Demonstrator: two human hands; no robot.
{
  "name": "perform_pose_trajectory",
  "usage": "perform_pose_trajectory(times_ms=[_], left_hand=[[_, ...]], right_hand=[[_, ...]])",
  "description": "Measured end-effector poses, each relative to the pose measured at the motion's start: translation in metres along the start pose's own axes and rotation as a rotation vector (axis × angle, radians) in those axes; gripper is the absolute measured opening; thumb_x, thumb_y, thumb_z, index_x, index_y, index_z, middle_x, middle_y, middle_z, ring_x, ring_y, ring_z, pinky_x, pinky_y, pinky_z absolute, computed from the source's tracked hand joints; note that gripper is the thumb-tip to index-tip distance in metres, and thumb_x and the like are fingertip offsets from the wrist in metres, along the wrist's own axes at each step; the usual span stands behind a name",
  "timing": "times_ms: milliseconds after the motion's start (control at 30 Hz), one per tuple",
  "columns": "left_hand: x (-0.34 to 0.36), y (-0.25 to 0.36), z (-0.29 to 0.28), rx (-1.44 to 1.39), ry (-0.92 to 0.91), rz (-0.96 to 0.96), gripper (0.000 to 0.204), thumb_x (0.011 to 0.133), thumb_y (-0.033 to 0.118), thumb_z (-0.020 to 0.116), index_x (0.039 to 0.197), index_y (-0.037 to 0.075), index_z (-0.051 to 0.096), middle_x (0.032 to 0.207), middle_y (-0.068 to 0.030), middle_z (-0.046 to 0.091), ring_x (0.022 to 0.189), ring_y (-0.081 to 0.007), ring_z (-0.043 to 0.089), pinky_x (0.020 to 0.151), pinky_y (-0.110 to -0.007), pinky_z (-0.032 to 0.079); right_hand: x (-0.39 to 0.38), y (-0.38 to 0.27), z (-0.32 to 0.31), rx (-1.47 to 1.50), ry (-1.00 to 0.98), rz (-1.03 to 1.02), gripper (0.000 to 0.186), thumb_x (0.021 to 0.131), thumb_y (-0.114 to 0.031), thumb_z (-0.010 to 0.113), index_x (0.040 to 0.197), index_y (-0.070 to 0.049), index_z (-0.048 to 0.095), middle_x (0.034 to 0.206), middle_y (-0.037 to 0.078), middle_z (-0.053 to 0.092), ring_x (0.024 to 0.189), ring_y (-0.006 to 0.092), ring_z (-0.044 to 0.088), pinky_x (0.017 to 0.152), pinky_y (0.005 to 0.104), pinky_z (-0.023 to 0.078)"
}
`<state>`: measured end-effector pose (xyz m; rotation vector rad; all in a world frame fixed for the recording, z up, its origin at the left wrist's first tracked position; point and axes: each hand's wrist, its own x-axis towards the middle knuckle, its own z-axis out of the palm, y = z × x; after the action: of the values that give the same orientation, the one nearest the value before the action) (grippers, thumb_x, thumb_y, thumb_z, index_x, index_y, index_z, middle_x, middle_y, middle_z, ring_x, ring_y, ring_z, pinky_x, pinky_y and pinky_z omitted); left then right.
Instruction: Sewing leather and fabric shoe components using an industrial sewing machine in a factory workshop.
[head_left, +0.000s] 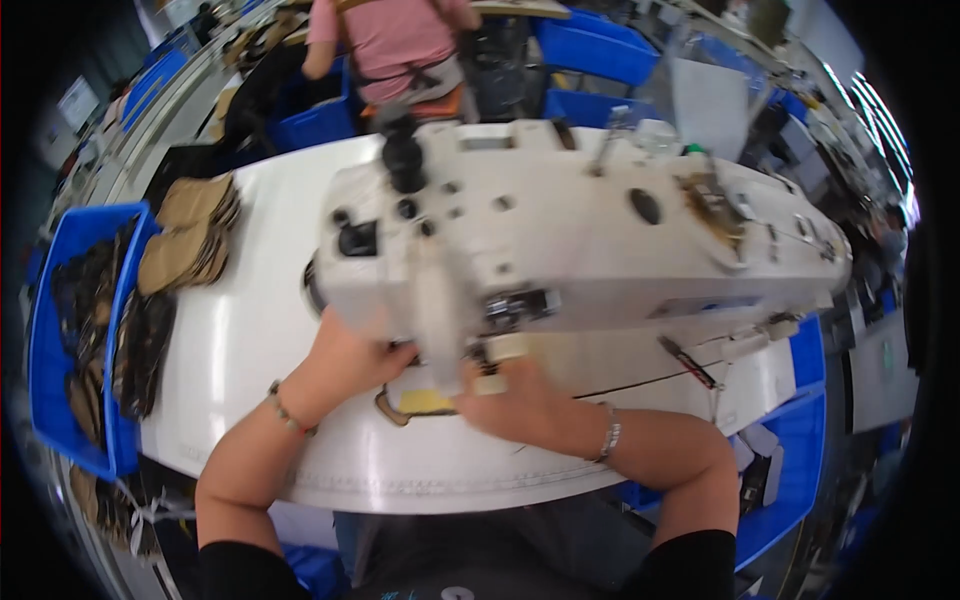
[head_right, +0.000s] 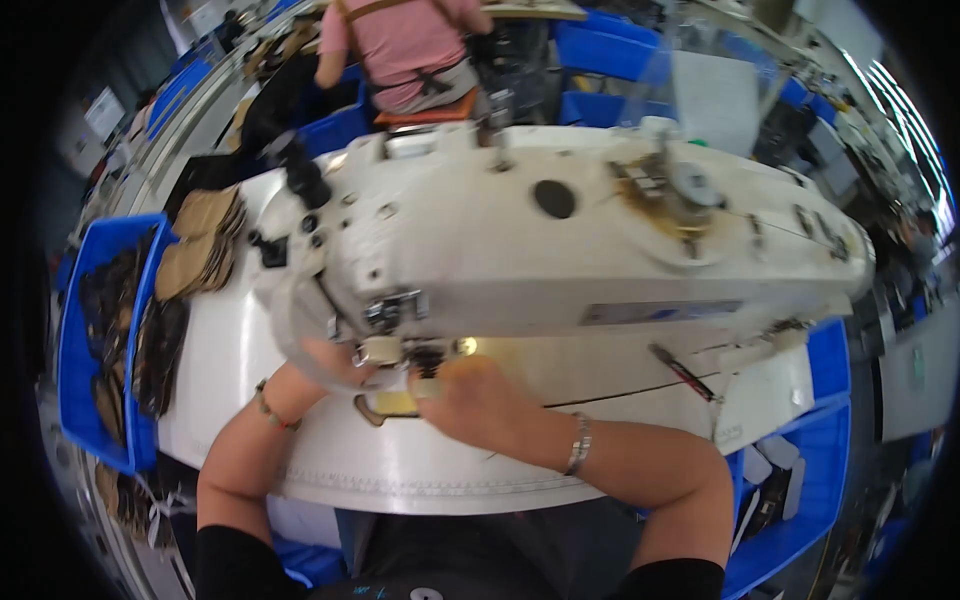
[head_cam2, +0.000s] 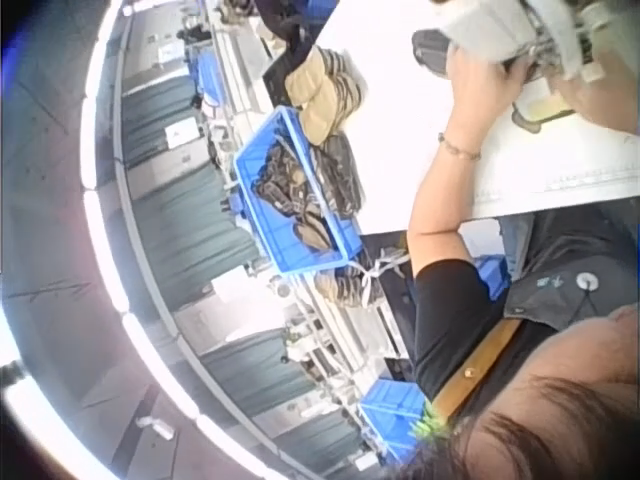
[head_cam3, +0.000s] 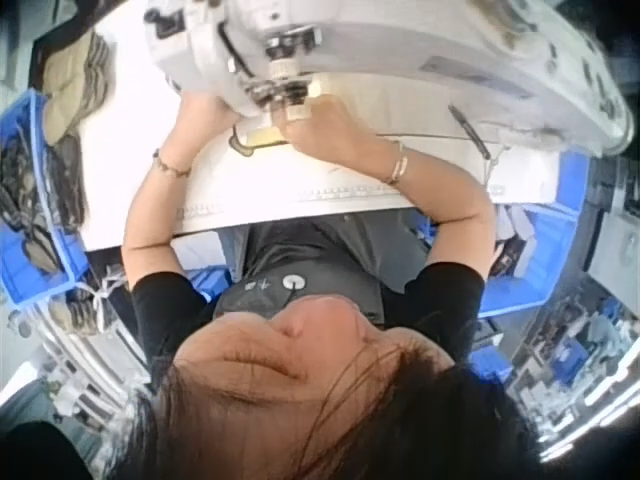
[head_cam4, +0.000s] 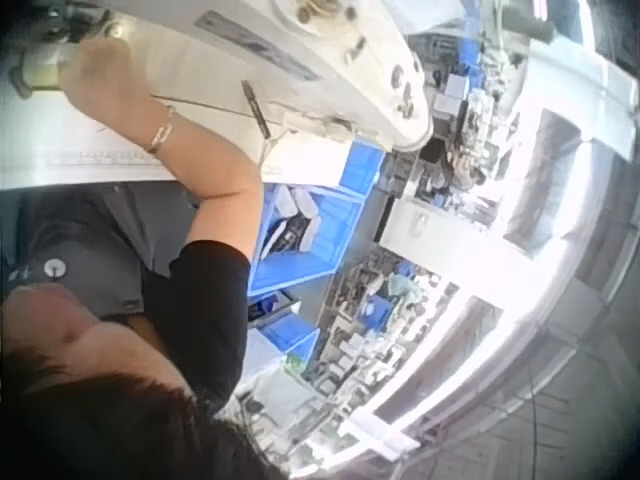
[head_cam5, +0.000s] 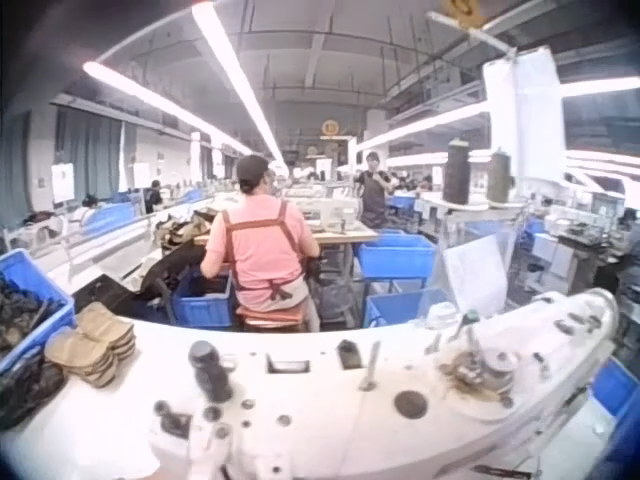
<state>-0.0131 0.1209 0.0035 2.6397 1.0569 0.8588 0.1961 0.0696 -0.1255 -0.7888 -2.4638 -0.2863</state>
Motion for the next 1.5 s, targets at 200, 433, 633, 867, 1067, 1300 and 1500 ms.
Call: perform_pose_trajectory(times_ms=[200,433,633,867,1067,1300,1500], left_hand=[[-0.025,0.001,0.001,-0.014,-0.024,-0.214,0.023,0.072,0.012,0.075,0.091,0.0,0.071,0.085,-0.0155,0.071,0.076,-0.0337,0.068,0.071,-0.041,0.053],[-0.019,0.011,-0.044,0.103,-0.364,-0.162,0.046,0.061,0.029,0.089,0.095,0.004,0.071,0.083,-0.0175,0.069,0.085,-0.0393,0.065,0.073,-0.044,0.05],[-0.019,0.009,-0.039,0.083,-0.236,-0.071,0.026,0.073,0.017,0.08,0.094,0.004,0.071,0.082,-0.015,0.07,0.076,-0.037,0.065,0.066,-0.044,0.049],[-0.014,0.02,-0.039,0.349,-0.054,0.159,0.011,0.081,0.011,0.073,0.087,0.005,0.067,0.069,-0.0117,0.064,0.062,-0.0327,0.062,0.057,-0.042,0.046],[-0.02,0.027,-0.026,0.336,-0.115,0.049,0.013,0.079,0.007,0.071,0.092,0.008,0.069,0.06,-0.0094,0.055,0.055,-0.0288,0.059,0.051,-0.04,0.045],[-0.019,0.049,-0.018,0.374,-0.133,0.119,0.024,0.072,0.002,0.068,0.095,0.009,0.071,0.084,-0.0065,0.065,0.064,-0.0259,0.063,0.051,-0.036,0.049],[-0.017,0.042,-0.025,0.315,-0.08,0.134,0.024,0.069,0.001,0.067,0.085,0.016,0.077,0.082,-0.0037,0.067,0.068,-0.0231,0.065,0.057,-0.036,0.051]], right_hand=[[0.057,-0.009,-0.071,0.243,0.042,0.125,0.013,0.072,-0.011,0.063,0.063,-0.003,0.059,0.058,0.013,0.058,0.054,0.0284,0.064,0.048,0.0411,0.05],[0.053,-0.005,-0.064,0.282,0.055,0.149,0.008,0.068,-0.009,0.064,0.066,-0.002,0.06,0.057,0.013,0.06,0.052,0.0281,0.063,0.047,0.0411,0.049],[0.056,-0.006,-0.063,0.231,0.107,0.149,0.008,0.067,-0.009,0.064,0.066,-0.003,0.059,0.056,0.013,0.06,0.051,0.0281,0.063,0.048,0.0411,0.05],[0.058,-0.005,-0.062,0.288,0.005,0.117,0.009,0.072,-0.01,0.063,0.074,-0.003,0.06,0.056,0.012,0.061,0.053,0.0286,0.064,0.048,0.0415,0.05],[0.053,-0.007,-0.072,0.33,-0.013,0.161,0.007,0.073,-0.009,0.063,0.077,-0.003,0.062,0.065,0.013,0.064,0.058,0.0287,0.067,0.05,0.0427,0.051],[0.052,-0.005,-0.072,0.349,-0.079,0.143,0.004,0.072,-0.007,0.062,0.073,-0.003,0.063,0.064,0.013,0.064,0.059,0.0292,0.067,0.051,0.0413,0.052],[0.054,-0.009,-0.081,0.382,-0.12,0.2,0.004,0.073,-0.006,0.061,0.071,-0.002,0.063,0.063,0.014,0.064,0.06,0.0298,0.067,0.052,0.0426,0.052]])
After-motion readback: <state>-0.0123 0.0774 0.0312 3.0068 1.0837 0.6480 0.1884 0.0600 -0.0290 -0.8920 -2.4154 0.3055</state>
